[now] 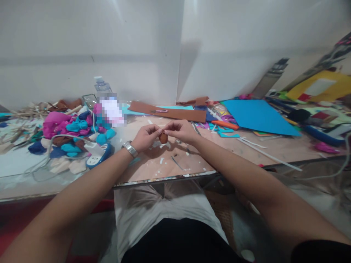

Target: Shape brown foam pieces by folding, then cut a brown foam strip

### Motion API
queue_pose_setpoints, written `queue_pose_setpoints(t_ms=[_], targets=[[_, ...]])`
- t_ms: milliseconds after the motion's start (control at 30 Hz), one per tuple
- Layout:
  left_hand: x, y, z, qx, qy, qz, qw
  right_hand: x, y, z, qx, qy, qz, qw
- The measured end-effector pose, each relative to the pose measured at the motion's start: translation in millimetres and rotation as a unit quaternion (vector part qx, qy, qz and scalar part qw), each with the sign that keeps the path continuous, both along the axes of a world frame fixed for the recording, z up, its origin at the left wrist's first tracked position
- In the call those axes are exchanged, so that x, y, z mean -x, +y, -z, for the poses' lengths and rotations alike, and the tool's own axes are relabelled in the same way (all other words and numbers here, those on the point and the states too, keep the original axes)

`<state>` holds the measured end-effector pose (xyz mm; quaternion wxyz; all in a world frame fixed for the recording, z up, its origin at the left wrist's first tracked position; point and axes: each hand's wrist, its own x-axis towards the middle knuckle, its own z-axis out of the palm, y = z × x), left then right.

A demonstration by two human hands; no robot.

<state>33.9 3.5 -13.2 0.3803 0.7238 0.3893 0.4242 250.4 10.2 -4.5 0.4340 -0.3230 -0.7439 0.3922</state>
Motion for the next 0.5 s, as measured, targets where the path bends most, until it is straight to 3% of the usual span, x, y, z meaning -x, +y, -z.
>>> queue_pose_setpoints(t_ms=[133,400,500], targets=[[-0.6,-1.0,-1.0,0.003,-0.003,0.015,1.0,0.4,2.7,4.7,0.056,0.019,-0.04,0.997],[-0.8,-4.4,0.1,0.044,0.02,0.001,0.999,0.4,2.9,5.8,0.066,0.015,-0.025,0.997],[-0.9,-5.5,1.3,0.02,0.02,0.011,1.0,1.6,3.1,7.2,0.085,0.029,-0.03,0.995]])
